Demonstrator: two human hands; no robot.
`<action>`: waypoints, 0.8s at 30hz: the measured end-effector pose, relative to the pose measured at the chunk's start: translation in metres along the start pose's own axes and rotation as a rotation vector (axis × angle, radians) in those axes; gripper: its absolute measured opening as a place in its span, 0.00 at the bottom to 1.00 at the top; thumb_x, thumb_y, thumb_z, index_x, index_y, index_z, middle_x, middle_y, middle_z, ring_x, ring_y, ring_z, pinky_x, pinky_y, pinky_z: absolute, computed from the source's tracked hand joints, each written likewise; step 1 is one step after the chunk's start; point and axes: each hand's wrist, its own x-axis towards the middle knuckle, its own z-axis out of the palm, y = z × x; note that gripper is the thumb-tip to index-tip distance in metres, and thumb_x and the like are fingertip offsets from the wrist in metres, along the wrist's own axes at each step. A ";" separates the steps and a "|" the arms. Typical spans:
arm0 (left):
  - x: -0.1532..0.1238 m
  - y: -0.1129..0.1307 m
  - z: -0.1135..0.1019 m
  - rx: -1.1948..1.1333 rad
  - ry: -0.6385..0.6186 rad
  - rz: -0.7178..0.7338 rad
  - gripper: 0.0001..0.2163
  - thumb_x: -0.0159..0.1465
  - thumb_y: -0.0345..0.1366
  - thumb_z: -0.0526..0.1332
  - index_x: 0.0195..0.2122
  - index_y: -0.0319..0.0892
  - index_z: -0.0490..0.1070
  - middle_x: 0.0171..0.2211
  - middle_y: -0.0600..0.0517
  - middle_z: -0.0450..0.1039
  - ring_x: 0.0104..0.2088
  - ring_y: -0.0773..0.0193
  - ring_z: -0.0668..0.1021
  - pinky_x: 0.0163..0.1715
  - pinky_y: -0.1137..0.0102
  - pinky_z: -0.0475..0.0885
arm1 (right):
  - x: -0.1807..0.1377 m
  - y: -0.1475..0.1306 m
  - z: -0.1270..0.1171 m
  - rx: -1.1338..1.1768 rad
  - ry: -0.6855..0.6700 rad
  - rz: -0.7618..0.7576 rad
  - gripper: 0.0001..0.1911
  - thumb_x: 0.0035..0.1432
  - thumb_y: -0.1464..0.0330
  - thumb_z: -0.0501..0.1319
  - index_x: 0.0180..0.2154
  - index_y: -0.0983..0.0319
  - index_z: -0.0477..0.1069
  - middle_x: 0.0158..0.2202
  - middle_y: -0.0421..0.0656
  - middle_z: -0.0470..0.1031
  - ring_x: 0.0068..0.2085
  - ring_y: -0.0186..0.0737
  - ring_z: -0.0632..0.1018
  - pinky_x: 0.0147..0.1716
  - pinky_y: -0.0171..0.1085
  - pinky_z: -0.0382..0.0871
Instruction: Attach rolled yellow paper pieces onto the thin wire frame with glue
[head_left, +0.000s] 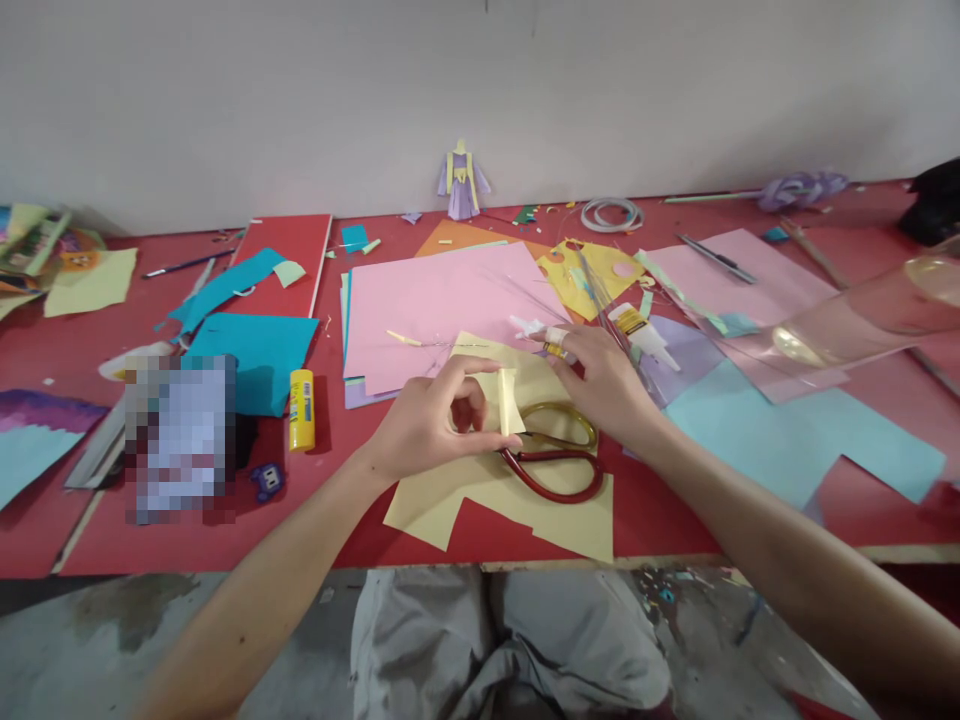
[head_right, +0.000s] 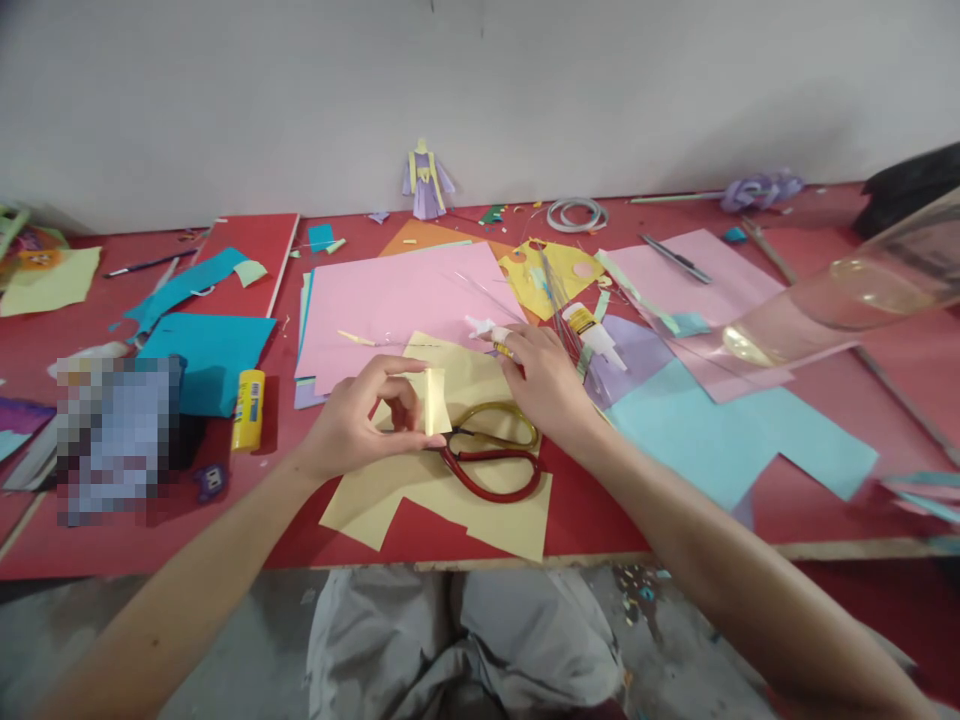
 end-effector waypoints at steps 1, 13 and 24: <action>0.000 0.000 0.000 0.004 0.001 0.000 0.30 0.54 0.45 0.73 0.53 0.43 0.62 0.24 0.60 0.73 0.23 0.71 0.74 0.27 0.76 0.71 | 0.000 0.002 0.000 -0.011 -0.003 -0.002 0.17 0.63 0.74 0.55 0.51 0.57 0.75 0.48 0.48 0.77 0.52 0.53 0.74 0.52 0.53 0.67; 0.000 0.000 -0.001 0.047 -0.003 -0.022 0.30 0.54 0.45 0.72 0.54 0.44 0.62 0.25 0.59 0.72 0.24 0.71 0.74 0.26 0.76 0.70 | -0.002 0.004 0.000 -0.073 0.009 -0.042 0.13 0.62 0.72 0.57 0.45 0.56 0.76 0.48 0.48 0.76 0.52 0.55 0.74 0.51 0.56 0.69; 0.001 0.003 -0.002 0.005 0.015 -0.018 0.30 0.53 0.43 0.73 0.53 0.44 0.62 0.24 0.61 0.73 0.24 0.71 0.75 0.26 0.77 0.69 | -0.001 -0.007 -0.007 -0.063 0.120 -0.037 0.09 0.62 0.71 0.59 0.43 0.58 0.75 0.52 0.50 0.73 0.56 0.54 0.72 0.57 0.56 0.65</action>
